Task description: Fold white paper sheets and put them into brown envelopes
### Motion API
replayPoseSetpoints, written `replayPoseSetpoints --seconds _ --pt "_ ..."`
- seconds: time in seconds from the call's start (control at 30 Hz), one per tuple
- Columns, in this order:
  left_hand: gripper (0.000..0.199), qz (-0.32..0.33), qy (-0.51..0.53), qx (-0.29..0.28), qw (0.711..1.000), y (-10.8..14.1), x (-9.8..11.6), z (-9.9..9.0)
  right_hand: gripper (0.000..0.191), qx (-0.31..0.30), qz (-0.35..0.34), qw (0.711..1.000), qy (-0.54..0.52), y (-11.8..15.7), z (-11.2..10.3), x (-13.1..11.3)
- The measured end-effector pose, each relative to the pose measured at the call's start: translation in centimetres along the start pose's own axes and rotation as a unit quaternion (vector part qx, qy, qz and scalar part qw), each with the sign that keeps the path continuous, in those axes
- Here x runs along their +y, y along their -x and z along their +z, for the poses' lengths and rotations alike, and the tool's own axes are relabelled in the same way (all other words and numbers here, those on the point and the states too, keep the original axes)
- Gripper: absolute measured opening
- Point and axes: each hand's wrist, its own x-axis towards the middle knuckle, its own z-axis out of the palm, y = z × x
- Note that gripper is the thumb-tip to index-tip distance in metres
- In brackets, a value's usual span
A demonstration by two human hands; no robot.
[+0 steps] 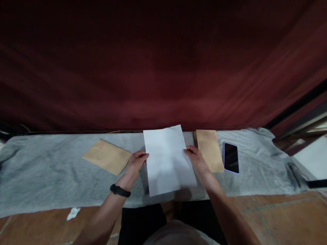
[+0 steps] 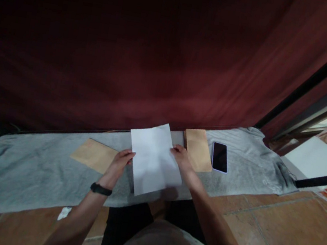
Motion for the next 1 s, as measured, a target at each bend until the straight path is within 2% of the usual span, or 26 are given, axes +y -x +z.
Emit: replayPoseSetpoints --seconds 0.03,0.1,0.17,0.23,0.3,0.37,0.47,0.57,0.63,0.73,0.8,0.87,1.0 --pt "0.034 0.010 0.003 -0.003 1.000 -0.3 1.4 -0.2 0.021 -0.006 -0.011 1.000 -0.025 -0.7 -0.9 -1.2" --pt "0.031 0.043 0.011 -0.002 0.999 -0.8 4.1 -0.6 0.022 -0.015 -0.046 0.988 -0.145 -1.9 -2.6 -3.8" --pt "0.028 0.130 0.022 -0.006 0.991 -0.6 6.4 -0.9 0.022 -0.008 -0.079 0.976 -0.203 -2.4 -4.1 -6.0" --pt "0.027 0.192 0.029 -0.009 0.981 0.1 7.6 -1.2 0.021 0.000 -0.102 0.971 -0.215 -2.2 -5.2 -7.3" --pt "0.026 0.229 0.003 -0.020 0.973 1.1 7.6 -1.6 0.021 -0.011 -0.110 0.971 -0.211 -1.3 -5.8 -7.6" --pt "0.022 0.260 -0.051 -0.048 0.963 2.0 6.3 -2.1 0.020 -0.028 -0.114 0.973 -0.197 0.1 -6.0 -6.8" --pt "0.014 0.309 -0.121 -0.112 0.937 2.7 2.8 -3.2 0.017 -0.065 -0.137 0.978 -0.147 2.6 -5.7 -4.4" --pt "0.017 0.334 -0.209 -0.138 0.909 3.0 -1.6 -4.2 0.035 -0.110 -0.173 0.978 -0.029 5.0 -4.9 -1.2" --pt "0.029 0.336 -0.253 -0.164 0.892 3.3 -4.5 -4.5 0.047 -0.131 -0.226 0.963 0.062 6.4 -4.2 1.2" --pt "0.038 0.330 -0.317 -0.193 0.868 3.8 -7.9 -4.8 0.051 -0.147 -0.307 0.924 0.177 8.3 -3.5 4.5" --pt "0.040 0.326 -0.352 -0.201 0.854 4.2 -9.2 -5.1 0.048 -0.190 -0.352 0.890 0.220 9.5 -3.4 6.1" --pt "0.041 0.327 -0.380 -0.206 0.840 4.4 -9.7 -5.7 0.045 -0.208 -0.375 0.867 0.255 10.8 -3.5 7.2" --pt "0.047 0.355 -0.430 -0.220 0.800 4.7 -9.1 -6.3 0.045 -0.217 -0.391 0.848 0.284 12.8 -3.4 8.0"
